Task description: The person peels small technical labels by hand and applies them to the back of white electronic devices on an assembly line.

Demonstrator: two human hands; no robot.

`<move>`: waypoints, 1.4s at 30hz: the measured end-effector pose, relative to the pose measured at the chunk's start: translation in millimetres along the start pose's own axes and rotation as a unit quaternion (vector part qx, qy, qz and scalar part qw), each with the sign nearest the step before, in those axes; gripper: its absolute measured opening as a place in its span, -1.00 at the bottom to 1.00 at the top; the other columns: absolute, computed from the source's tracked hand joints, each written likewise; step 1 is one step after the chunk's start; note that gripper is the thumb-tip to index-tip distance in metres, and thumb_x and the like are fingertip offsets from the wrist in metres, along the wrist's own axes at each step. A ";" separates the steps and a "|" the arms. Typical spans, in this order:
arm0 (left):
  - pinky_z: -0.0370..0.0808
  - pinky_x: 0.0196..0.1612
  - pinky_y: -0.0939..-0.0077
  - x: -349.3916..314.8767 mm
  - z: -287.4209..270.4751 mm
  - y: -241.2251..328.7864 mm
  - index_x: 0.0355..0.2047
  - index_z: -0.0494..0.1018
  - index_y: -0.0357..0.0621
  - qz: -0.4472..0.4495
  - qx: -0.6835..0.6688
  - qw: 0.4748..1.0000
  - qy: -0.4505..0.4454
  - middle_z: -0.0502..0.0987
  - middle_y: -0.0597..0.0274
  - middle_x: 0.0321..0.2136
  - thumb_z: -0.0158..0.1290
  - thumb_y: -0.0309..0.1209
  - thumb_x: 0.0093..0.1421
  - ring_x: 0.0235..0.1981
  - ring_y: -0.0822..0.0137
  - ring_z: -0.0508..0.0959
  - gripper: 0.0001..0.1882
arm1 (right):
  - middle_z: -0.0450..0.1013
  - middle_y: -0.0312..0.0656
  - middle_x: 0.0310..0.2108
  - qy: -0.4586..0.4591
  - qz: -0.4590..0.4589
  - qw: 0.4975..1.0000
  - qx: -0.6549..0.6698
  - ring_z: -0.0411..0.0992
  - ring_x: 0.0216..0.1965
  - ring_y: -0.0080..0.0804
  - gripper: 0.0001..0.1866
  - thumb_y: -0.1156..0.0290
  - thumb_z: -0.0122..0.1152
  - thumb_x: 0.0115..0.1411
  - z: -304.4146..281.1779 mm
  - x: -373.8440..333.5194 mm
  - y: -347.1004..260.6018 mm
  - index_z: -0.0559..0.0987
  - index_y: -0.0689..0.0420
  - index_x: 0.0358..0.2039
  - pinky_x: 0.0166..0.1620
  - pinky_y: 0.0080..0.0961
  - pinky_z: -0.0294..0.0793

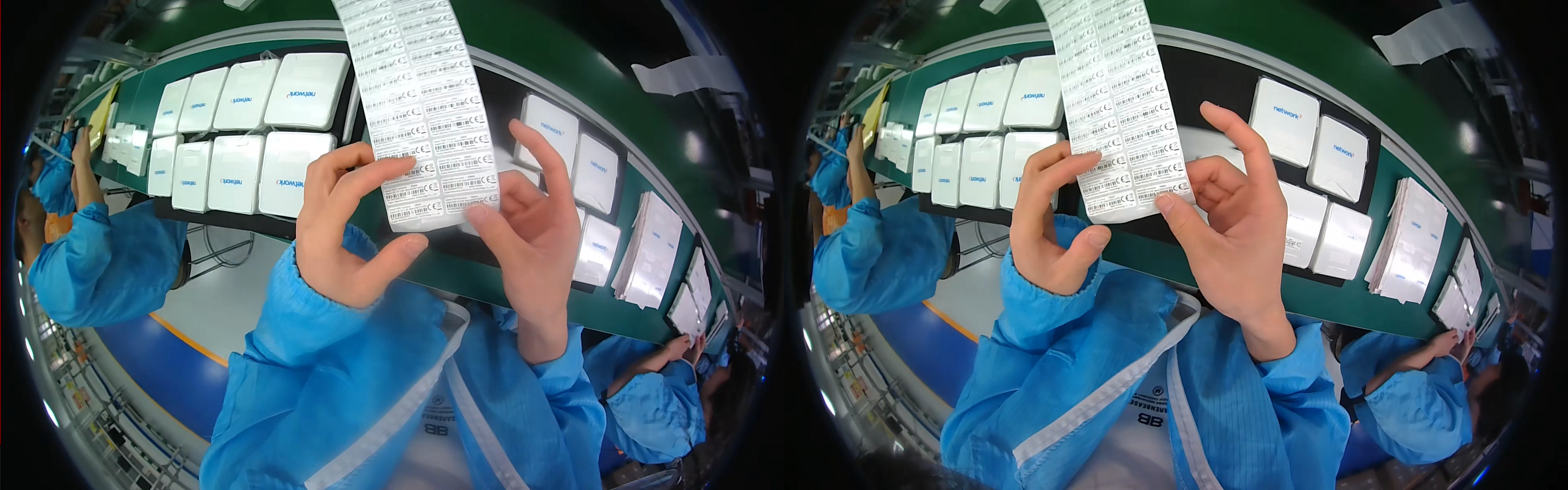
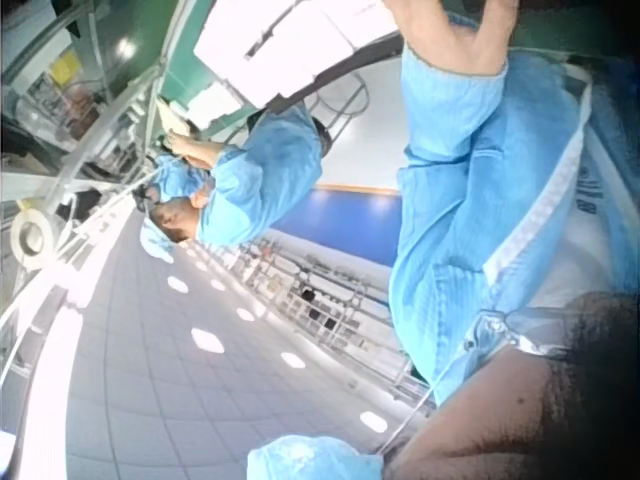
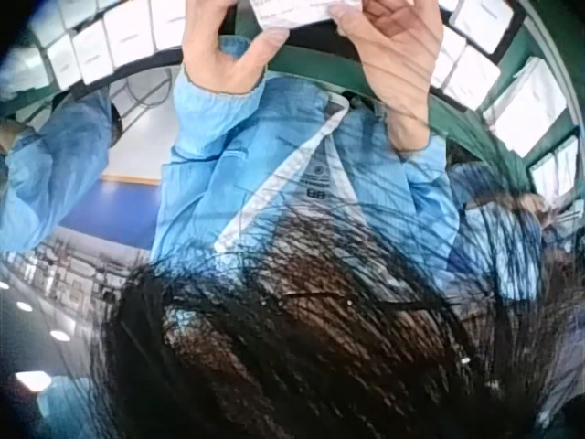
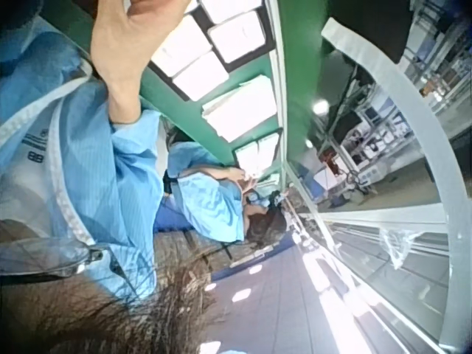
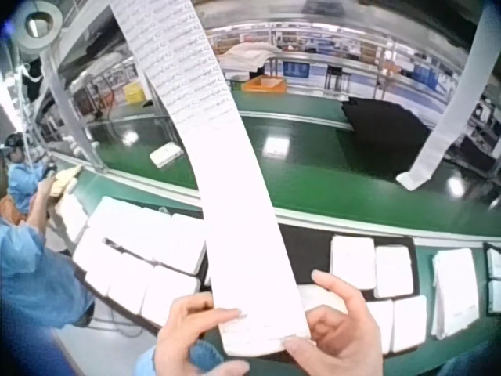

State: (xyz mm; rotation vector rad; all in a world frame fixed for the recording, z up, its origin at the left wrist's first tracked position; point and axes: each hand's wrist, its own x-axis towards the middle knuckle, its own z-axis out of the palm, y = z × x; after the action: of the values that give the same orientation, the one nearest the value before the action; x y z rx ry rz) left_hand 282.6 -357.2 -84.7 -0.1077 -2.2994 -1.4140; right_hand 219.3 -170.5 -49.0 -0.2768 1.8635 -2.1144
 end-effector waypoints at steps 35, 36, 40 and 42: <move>0.36 -0.42 0.46 17.1 17.1 -2.9 -0.51 0.60 -0.30 -0.003 -0.037 0.999 -0.015 0.49 0.16 -0.60 0.43 -0.42 -0.01 -0.53 0.30 0.45 -0.77 | 0.43 -0.21 -0.35 0.057 -0.122 0.987 -0.090 0.39 -0.31 -0.48 -0.92 0.59 0.36 0.15 -34.3 -12.5 4.8 0.67 0.26 -0.32 -0.22 -0.58 0.36; 0.37 -0.38 0.51 13.3 10.4 -7.5 -0.49 0.59 -0.30 -0.033 -0.015 0.999 -0.008 0.53 0.16 -0.56 0.39 -0.44 0.06 -0.49 0.36 0.47 -0.80 | 0.44 -0.21 -0.35 0.078 -0.132 0.983 -0.097 0.40 -0.30 -0.48 -0.95 0.61 0.33 0.17 -42.7 -15.8 1.4 0.65 0.28 -0.33 -0.21 -0.58 0.36; 0.34 -0.26 0.60 4.4 -2.5 -47.1 -0.36 0.56 -0.29 -0.095 0.031 0.993 0.059 0.52 0.30 -0.48 0.24 -0.40 0.27 -0.39 0.48 0.44 -0.82 | 0.43 -0.20 -0.32 0.224 -0.088 0.937 -0.254 0.38 -0.28 -0.51 -0.99 0.66 0.24 0.22 -119.8 -62.8 -8.9 0.57 0.31 -0.35 -0.17 -0.61 0.34; 0.32 -0.29 0.62 3.4 2.2 -63.8 -0.33 0.58 -0.29 -0.150 0.054 0.983 0.088 0.50 0.36 -0.48 0.23 -0.35 0.31 -0.40 0.54 0.39 -0.79 | 0.40 -0.23 -0.35 0.291 -0.056 0.898 -0.326 0.35 -0.29 -0.52 -0.95 0.63 0.24 0.23 -154.6 -91.0 -3.1 0.54 0.31 -0.38 -0.14 -0.64 0.31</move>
State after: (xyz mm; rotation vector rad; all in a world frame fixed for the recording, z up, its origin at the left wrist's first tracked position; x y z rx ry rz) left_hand 260.4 -386.2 -137.2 0.3974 -2.3060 -1.3698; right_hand 250.8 5.7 -61.7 0.1416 2.9495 -1.6649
